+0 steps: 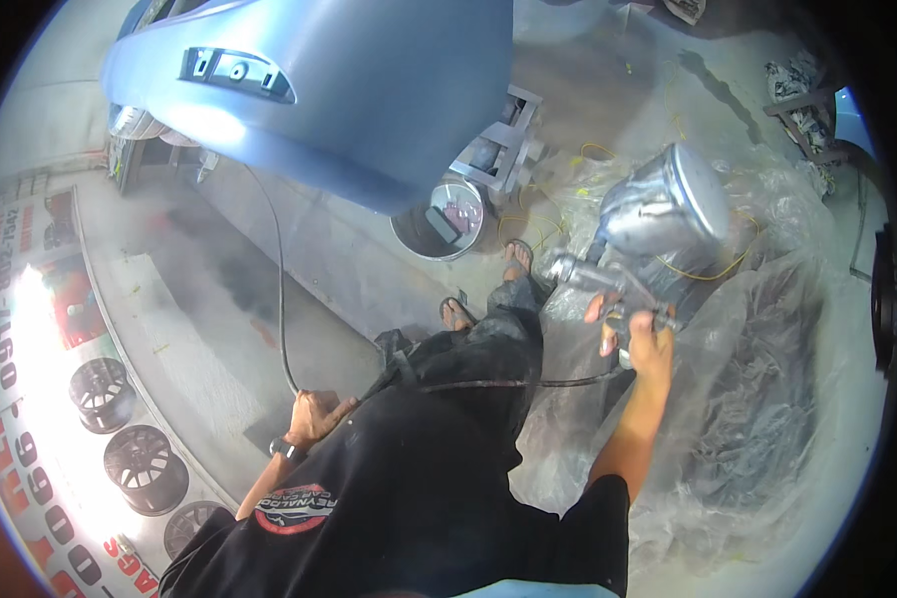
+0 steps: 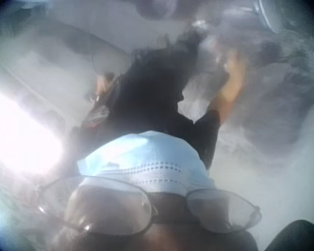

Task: The person paints a blue car bumper using a spray gun, moving the tool across the surface and holding the hose by hand.

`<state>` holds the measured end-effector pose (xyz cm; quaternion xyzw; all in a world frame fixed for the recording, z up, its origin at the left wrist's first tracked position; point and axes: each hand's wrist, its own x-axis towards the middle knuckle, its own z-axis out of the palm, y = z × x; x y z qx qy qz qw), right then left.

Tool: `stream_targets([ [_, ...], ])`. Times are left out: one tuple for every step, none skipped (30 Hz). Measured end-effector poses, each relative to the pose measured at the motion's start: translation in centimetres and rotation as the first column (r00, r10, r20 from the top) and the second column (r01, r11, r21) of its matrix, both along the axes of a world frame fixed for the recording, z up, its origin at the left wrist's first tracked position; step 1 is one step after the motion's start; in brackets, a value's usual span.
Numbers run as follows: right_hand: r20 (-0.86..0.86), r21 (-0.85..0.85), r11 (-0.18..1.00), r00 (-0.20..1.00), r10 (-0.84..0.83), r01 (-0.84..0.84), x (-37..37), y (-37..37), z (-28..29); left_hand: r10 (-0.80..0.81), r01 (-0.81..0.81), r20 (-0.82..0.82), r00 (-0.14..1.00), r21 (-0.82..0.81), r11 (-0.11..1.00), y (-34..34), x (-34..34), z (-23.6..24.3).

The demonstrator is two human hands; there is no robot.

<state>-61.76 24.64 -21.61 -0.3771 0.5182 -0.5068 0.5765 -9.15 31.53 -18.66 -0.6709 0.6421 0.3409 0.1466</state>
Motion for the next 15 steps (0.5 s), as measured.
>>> stream_targets([
  [0.012, 0.032, 0.998, 0.999, -0.048, 0.048, -0.6, -0.6, -1.1, -0.016, 0.016, 0.006, 1.000, 0.014, 1.000, -0.5, -0.5, 0.2],
  [0.022, 0.067, 0.993, 0.995, -0.095, 0.093, -1.3, -1.3, -2.0, -0.010, 0.010, 0.011, 1.000, 0.027, 1.000, -0.8, -0.5, 0.2],
  [-0.012, 0.058, 0.988, 0.990, -0.140, 0.141, -2.3, -2.5, -2.6, -0.002, 0.002, 0.016, 1.000, 0.041, 0.999, -0.8, -0.5, 0.2],
  [-0.044, 0.047, 0.981, 0.982, -0.184, 0.186, -3.3, -3.8, -3.5, 0.007, -0.008, 0.021, 1.000, 0.052, 0.999, -0.8, -0.4, 0.2],
  [-0.028, 0.042, 0.971, 0.971, -0.236, 0.237, -4.6, -5.3, -4.3, 0.056, -0.057, 0.020, 0.998, 0.064, 0.996, -0.7, -0.5, 0.3],
  [-0.015, 0.038, 0.957, 0.957, -0.288, 0.289, -5.9, -6.9, -4.7, 0.103, -0.104, 0.017, 0.995, 0.075, 0.992, -0.6, -0.6, 0.3],
  [0.034, 0.023, 0.954, 0.953, -0.301, 0.300, -7.4, -8.4, -5.1, 0.152, -0.152, 0.016, 0.988, 0.085, 0.985, -0.5, -0.7, 0.2],
  [0.081, 0.011, 0.950, 0.947, -0.311, 0.311, -8.5, -9.9, -5.1, 0.177, -0.176, -0.001, 0.984, 0.080, 0.981, -0.4, -0.9, 0.3],
  [0.057, 0.013, 0.934, 0.933, -0.356, 0.356, -8.8, -11.4, -5.1, 0.205, -0.203, -0.018, 0.979, 0.074, 0.976, -0.2, -1.1, 0.1],
  [0.032, 0.018, 0.915, 0.914, -0.404, 0.404, -9.1, -12.7, -4.8, 0.228, -0.225, -0.036, 0.973, 0.072, 0.972, -0.2, -1.4, 0.2],
  [0.004, 0.018, 0.893, 0.893, -0.450, 0.450, -9.1, -13.5, -4.7, 0.223, -0.222, -0.014, 0.975, 0.080, 0.972, -0.4, -1.5, 0.1],
  [-0.030, 0.014, 0.867, 0.867, -0.497, 0.498, -8.5, -14.0, -4.7, 0.217, -0.217, 0.008, 0.976, 0.088, 0.972, -0.6, -1.6, 0.1],
  [-0.066, 0.014, 0.843, 0.842, -0.536, 0.538, -7.4, -14.3, -4.8, 0.217, -0.220, 0.032, 0.976, 0.101, 0.970, -0.5, -1.6, 0.2],
  [-0.102, 0.012, 0.817, 0.813, -0.573, 0.577, -6.7, -14.4, -4.9, 0.204, -0.206, 0.039, 0.978, 0.082, 0.975, -0.7, -1.6, 0.3],
  [-0.119, 0.035, 0.841, 0.838, -0.532, 0.539, -6.5, -13.7, -5.0, 0.189, -0.192, 0.046, 0.981, 0.063, 0.979, -1.3, -1.8, 0.4],
])
